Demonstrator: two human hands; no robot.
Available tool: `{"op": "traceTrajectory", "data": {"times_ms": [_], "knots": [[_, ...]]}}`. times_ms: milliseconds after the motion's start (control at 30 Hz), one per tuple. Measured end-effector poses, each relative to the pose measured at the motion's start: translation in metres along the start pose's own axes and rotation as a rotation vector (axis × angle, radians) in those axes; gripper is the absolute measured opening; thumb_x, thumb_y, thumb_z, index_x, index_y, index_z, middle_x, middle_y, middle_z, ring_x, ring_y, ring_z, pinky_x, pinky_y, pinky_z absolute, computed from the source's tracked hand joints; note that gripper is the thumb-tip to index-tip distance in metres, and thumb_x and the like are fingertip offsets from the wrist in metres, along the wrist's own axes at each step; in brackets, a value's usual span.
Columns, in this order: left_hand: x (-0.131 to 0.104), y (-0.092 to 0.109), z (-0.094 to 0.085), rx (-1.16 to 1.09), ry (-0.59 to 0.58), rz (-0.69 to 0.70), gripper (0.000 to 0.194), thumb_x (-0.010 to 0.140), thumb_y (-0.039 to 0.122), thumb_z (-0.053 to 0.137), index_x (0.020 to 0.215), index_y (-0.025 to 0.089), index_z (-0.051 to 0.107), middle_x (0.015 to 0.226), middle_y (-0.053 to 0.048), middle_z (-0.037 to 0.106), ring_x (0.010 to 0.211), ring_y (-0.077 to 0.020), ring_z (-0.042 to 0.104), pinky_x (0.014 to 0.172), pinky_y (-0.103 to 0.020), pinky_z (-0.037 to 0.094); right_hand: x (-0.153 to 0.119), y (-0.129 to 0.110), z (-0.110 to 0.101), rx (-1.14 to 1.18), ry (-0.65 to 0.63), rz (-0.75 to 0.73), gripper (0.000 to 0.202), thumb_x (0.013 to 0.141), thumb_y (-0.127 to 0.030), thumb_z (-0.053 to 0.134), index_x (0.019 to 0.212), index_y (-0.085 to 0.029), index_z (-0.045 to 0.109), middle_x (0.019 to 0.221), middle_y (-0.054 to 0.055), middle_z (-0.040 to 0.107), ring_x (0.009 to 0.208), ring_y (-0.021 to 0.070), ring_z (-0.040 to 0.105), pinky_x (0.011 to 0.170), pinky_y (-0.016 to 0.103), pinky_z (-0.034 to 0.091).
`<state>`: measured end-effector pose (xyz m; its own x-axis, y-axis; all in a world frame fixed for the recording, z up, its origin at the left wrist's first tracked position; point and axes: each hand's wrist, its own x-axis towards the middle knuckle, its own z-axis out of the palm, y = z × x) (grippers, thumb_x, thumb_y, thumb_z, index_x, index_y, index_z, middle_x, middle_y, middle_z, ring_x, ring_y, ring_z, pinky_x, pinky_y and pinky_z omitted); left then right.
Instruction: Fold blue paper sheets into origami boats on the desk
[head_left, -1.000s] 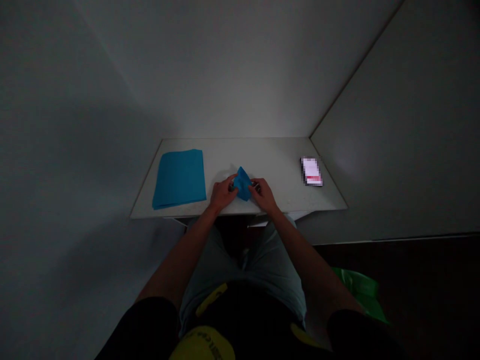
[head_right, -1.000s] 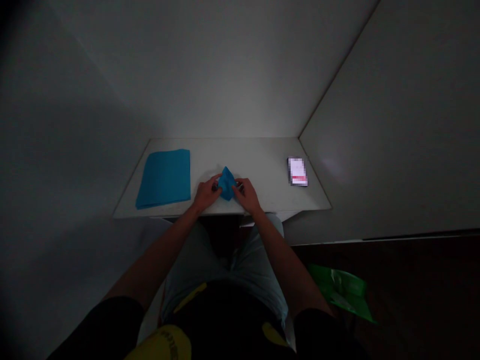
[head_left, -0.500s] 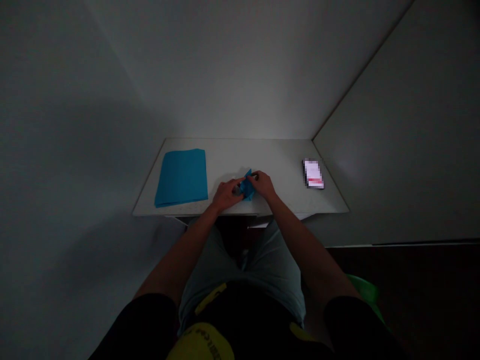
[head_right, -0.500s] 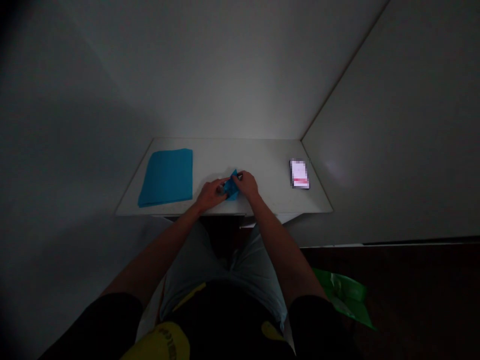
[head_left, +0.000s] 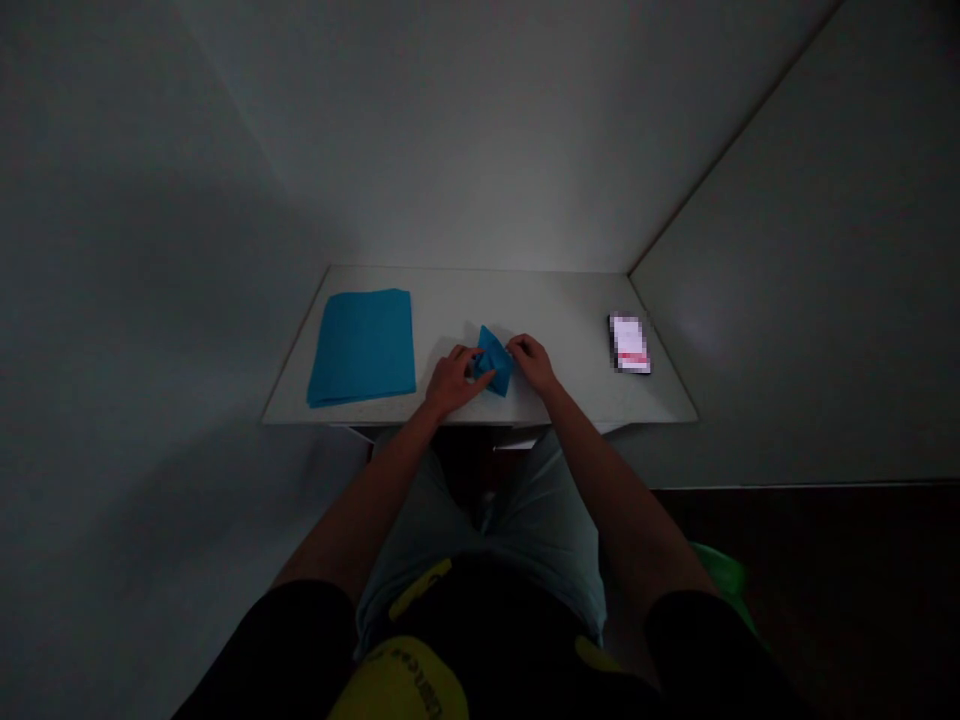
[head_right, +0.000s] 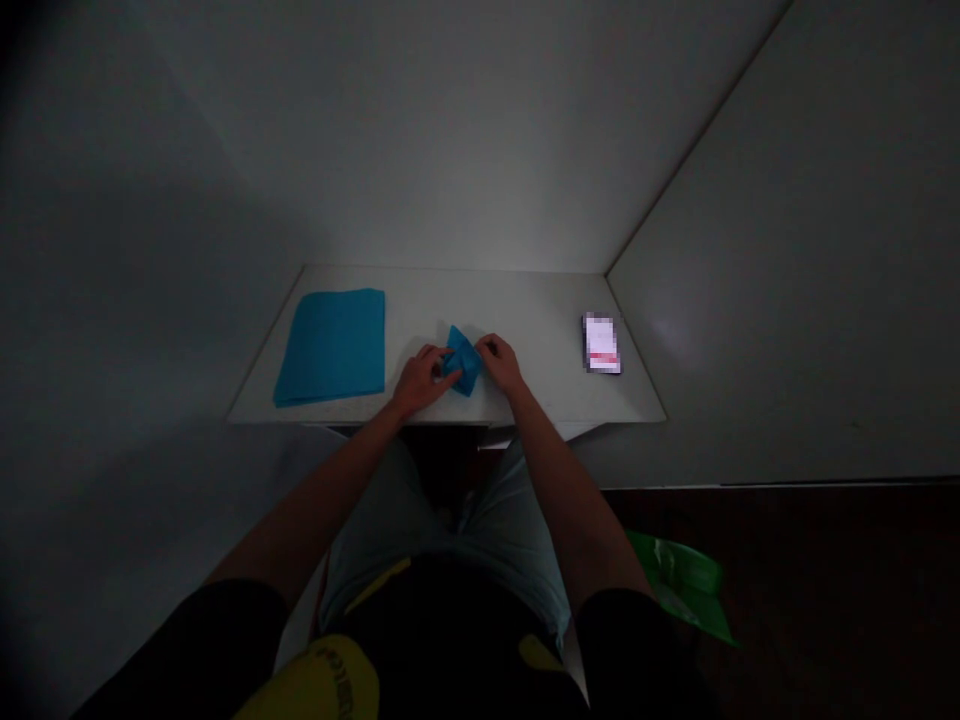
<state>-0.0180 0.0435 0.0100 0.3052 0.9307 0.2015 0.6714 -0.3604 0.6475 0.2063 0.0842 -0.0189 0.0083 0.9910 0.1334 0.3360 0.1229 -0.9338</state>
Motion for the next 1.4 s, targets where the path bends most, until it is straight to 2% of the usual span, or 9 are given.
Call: {"op": "traceTrajectory", "data": {"times_ms": [133, 233, 400, 567, 667, 833, 1033, 1233, 1400], "knots": [[0.002, -0.005, 0.003, -0.028, 0.019, -0.027, 0.03, 0.102, 0.044, 0.072, 0.124, 0.024, 0.079, 0.124, -0.007, 0.07, 0.085, -0.0171, 0.071, 0.097, -0.036, 0.057, -0.004, 0.003, 0.0, -0.117, 0.004, -0.038, 0.028, 0.095, -0.051, 0.064, 0.094, -0.023, 0.07, 0.096, 0.006, 0.072, 0.089, 0.0222, 0.064, 0.088, 0.038, 0.057], [0.004, -0.008, 0.006, -0.046, 0.081, -0.085, 0.026, 0.106, 0.039, 0.065, 0.115, 0.021, 0.08, 0.128, -0.009, 0.068, 0.084, -0.0164, 0.071, 0.094, -0.034, 0.059, -0.013, 0.005, 0.0, -0.26, -0.048, -0.137, 0.024, 0.091, -0.041, 0.074, 0.106, -0.022, 0.076, 0.11, 0.009, 0.069, 0.091, 0.0219, 0.065, 0.09, 0.038, 0.058], [0.015, -0.01, 0.008, -0.061, 0.153, -0.213, 0.019, 0.097, 0.025, 0.073, 0.115, 0.022, 0.079, 0.135, -0.008, 0.063, 0.087, -0.0155, 0.073, 0.095, -0.035, 0.061, -0.021, 0.006, 0.003, -0.366, -0.14, -0.239, 0.039, 0.086, -0.032, 0.083, 0.123, -0.023, 0.078, 0.127, 0.011, 0.068, 0.109, 0.0264, 0.068, 0.098, 0.041, 0.058], [0.038, -0.008, 0.006, -0.116, 0.103, -0.177, 0.03, 0.087, 0.015, 0.079, 0.117, 0.02, 0.077, 0.141, -0.01, 0.06, 0.111, -0.0194, 0.072, 0.104, -0.033, 0.059, -0.021, 0.003, 0.003, -0.331, -0.183, -0.291, 0.035, 0.093, -0.033, 0.076, 0.127, -0.023, 0.078, 0.119, 0.009, 0.074, 0.101, 0.0248, 0.071, 0.096, 0.039, 0.058], [0.047, -0.004, 0.004, -0.083, 0.092, -0.17, 0.027, 0.09, 0.026, 0.081, 0.117, 0.02, 0.077, 0.133, -0.011, 0.066, 0.107, -0.0213, 0.072, 0.103, -0.036, 0.058, -0.024, -0.001, 0.002, -0.305, -0.178, -0.301, 0.029, 0.097, -0.032, 0.071, 0.124, -0.024, 0.078, 0.114, 0.008, 0.075, 0.09, 0.0217, 0.07, 0.088, 0.036, 0.058], [0.056, 0.004, 0.003, 0.011, 0.079, -0.253, 0.034, 0.094, 0.047, 0.081, 0.113, 0.02, 0.077, 0.119, -0.012, 0.076, 0.11, -0.0297, 0.072, 0.103, -0.043, 0.054, -0.028, -0.008, 0.002, -0.342, -0.209, -0.329, 0.026, 0.092, -0.029, 0.075, 0.117, -0.024, 0.078, 0.115, 0.007, 0.075, 0.09, 0.0213, 0.069, 0.089, 0.036, 0.057], [0.067, 0.002, 0.002, 0.031, 0.042, -0.349, 0.036, 0.095, 0.053, 0.079, 0.109, 0.019, 0.08, 0.118, -0.014, 0.081, 0.114, -0.034, 0.075, 0.099, -0.043, 0.054, -0.029, -0.01, 0.004, -0.369, -0.23, -0.327, 0.026, 0.09, -0.03, 0.077, 0.114, -0.022, 0.079, 0.113, 0.007, 0.074, 0.084, 0.0201, 0.066, 0.087, 0.036, 0.056], [0.066, -0.01, 0.002, -0.039, 0.049, -0.323, 0.026, 0.097, 0.046, 0.077, 0.107, 0.022, 0.081, 0.115, -0.01, 0.083, 0.107, -0.029, 0.076, 0.096, -0.039, 0.056, -0.03, -0.012, 0.003, -0.348, -0.211, -0.314, 0.024, 0.091, -0.031, 0.075, 0.113, -0.023, 0.078, 0.108, 0.006, 0.072, 0.082, 0.0195, 0.065, 0.083, 0.034, 0.054], [0.07, -0.006, 0.002, -0.058, 0.075, -0.346, 0.013, 0.096, 0.027, 0.072, 0.103, 0.019, 0.08, 0.115, -0.011, 0.082, 0.106, -0.0268, 0.074, 0.101, -0.038, 0.055, -0.031, -0.012, 0.004, -0.364, -0.191, -0.296, 0.022, 0.094, -0.034, 0.074, 0.111, -0.022, 0.078, 0.107, 0.006, 0.072, 0.081, 0.0192, 0.065, 0.083, 0.034, 0.053]]}}
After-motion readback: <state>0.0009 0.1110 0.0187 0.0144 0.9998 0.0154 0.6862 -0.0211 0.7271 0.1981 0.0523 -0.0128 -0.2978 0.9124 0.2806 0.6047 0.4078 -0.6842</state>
